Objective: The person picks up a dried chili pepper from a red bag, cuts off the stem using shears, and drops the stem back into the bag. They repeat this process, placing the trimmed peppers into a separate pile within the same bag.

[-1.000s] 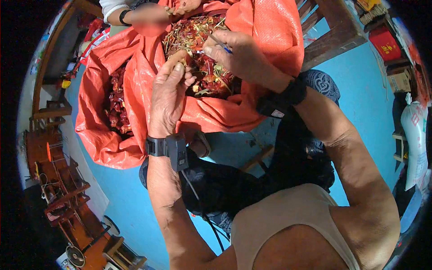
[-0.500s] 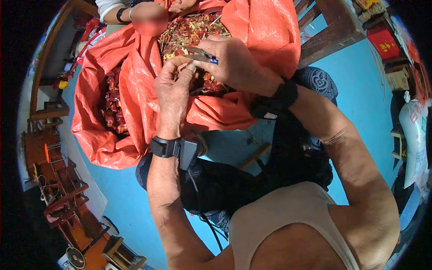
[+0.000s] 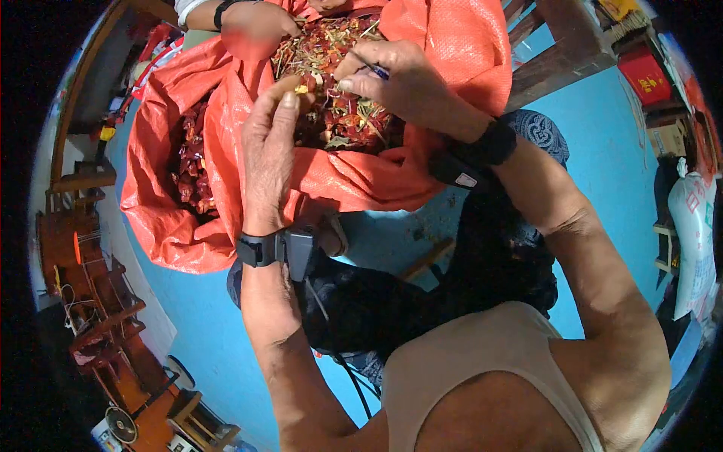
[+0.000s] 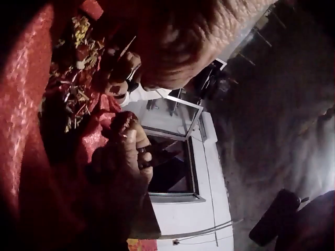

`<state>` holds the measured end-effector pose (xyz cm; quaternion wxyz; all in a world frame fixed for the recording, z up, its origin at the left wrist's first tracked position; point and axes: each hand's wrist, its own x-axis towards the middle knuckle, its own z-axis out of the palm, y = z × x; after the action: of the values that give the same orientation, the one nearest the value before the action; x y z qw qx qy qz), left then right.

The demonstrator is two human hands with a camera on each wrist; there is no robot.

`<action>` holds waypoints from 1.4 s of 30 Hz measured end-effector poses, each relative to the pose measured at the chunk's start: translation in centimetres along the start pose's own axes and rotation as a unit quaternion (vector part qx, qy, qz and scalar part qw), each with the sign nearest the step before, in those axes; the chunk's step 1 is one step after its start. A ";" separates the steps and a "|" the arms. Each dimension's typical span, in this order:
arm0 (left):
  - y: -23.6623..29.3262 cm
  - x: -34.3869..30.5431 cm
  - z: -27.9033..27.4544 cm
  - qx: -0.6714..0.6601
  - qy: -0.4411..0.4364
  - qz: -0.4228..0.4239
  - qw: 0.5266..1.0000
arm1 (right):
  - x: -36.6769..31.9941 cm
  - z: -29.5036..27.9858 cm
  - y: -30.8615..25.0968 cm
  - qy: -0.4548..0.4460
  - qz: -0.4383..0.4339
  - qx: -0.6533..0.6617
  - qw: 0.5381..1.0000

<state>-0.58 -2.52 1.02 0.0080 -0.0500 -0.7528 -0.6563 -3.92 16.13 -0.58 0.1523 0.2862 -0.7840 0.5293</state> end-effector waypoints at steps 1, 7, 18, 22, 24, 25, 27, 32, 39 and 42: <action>-0.2 0.0 0.3 -0.031 -0.006 -0.004 1.000 | -0.1 0.1 -0.1 -0.029 0.029 0.009 0.999; -1.7 0.5 0.9 -0.079 -0.058 -0.063 0.993 | -0.4 0.3 -0.5 -0.083 0.010 -0.029 0.996; -1.1 0.8 0.2 -0.050 0.045 -0.042 0.997 | 0.5 -2.6 -0.8 -0.081 0.119 0.444 0.885; -1.1 0.8 0.5 -0.103 0.031 -0.022 0.994 | 0.2 -4.1 -2.8 -0.139 0.133 0.507 0.840; -0.8 0.6 0.6 -0.082 0.027 -0.016 0.996 | 0.7 -3.5 -2.5 -0.141 0.178 0.272 0.935; -0.7 0.5 0.6 -0.081 0.025 -0.017 0.996 | 0.4 -2.4 -1.5 -0.069 0.130 0.245 0.958; -0.8 0.2 0.9 -0.001 0.010 0.028 1.000 | 0.2 -1.1 -0.1 -0.061 0.077 0.140 0.985; -0.9 -0.3 2.1 0.090 0.026 0.135 0.987 | -0.3 0.9 0.5 -0.004 -0.102 -0.142 0.985; -2.0 0.5 2.9 -0.179 -0.009 0.067 0.981 | -0.4 1.6 -0.9 0.014 0.096 0.295 0.951; -1.8 0.6 3.1 -0.328 -0.042 0.004 0.944 | -0.6 1.0 -0.1 0.016 0.235 0.412 0.880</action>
<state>-1.14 0.32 -1.12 -0.0376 -0.0804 -0.4951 -0.8643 -3.35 15.37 -1.20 -0.0960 0.1224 -0.5367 0.8293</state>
